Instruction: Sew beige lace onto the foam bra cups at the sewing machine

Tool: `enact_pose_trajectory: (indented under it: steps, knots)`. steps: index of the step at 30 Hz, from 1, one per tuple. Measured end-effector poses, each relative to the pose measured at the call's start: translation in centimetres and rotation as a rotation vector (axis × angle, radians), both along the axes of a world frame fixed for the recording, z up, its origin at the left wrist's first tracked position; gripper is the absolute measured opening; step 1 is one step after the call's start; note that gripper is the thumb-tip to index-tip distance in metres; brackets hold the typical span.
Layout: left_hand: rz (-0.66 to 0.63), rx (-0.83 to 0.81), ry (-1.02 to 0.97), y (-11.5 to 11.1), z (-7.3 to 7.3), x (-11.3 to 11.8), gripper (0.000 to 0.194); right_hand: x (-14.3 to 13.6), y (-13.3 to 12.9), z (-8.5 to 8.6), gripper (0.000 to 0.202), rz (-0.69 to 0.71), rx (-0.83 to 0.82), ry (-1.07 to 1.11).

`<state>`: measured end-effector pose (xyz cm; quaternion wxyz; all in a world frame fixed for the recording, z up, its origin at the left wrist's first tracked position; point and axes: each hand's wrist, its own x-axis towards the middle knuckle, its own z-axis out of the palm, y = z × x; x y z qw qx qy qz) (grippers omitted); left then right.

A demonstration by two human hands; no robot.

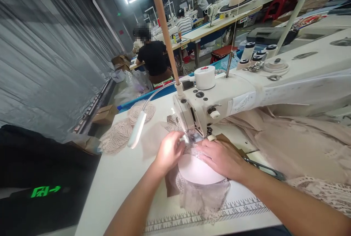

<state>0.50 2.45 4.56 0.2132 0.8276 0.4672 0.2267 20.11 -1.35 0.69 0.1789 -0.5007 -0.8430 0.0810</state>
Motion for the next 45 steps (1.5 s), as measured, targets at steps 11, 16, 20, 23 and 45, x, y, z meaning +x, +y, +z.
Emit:
enact_pose_trajectory:
  steps: [11, 16, 20, 23, 45]
  knots:
    - [-0.242, 0.135, 0.425, -2.4, -1.5, -0.1, 0.042, -0.5, 0.1, -0.2, 0.022, -0.057, 0.033, -0.009]
    - [-0.331, 0.157, 0.453, -0.6, -1.2, -0.8, 0.053, -0.7, 0.3, 0.2, 0.018, -0.094, 0.001, -0.035]
    - [-0.402, 0.157, 0.464, 0.5, -1.2, -1.2, 0.053, -0.9, 0.3, 0.6, 0.016, -0.121, -0.012, -0.047]
    - [-0.456, 0.166, 0.454, 1.3, -1.0, -1.4, 0.052, -1.0, 0.3, 0.9, 0.017, -0.145, -0.042, -0.054]
    - [-0.434, 0.286, 0.309, -0.5, -1.8, -1.4, 0.025, 0.1, -0.2, 0.6, 0.031, 0.015, -0.025, 0.085]
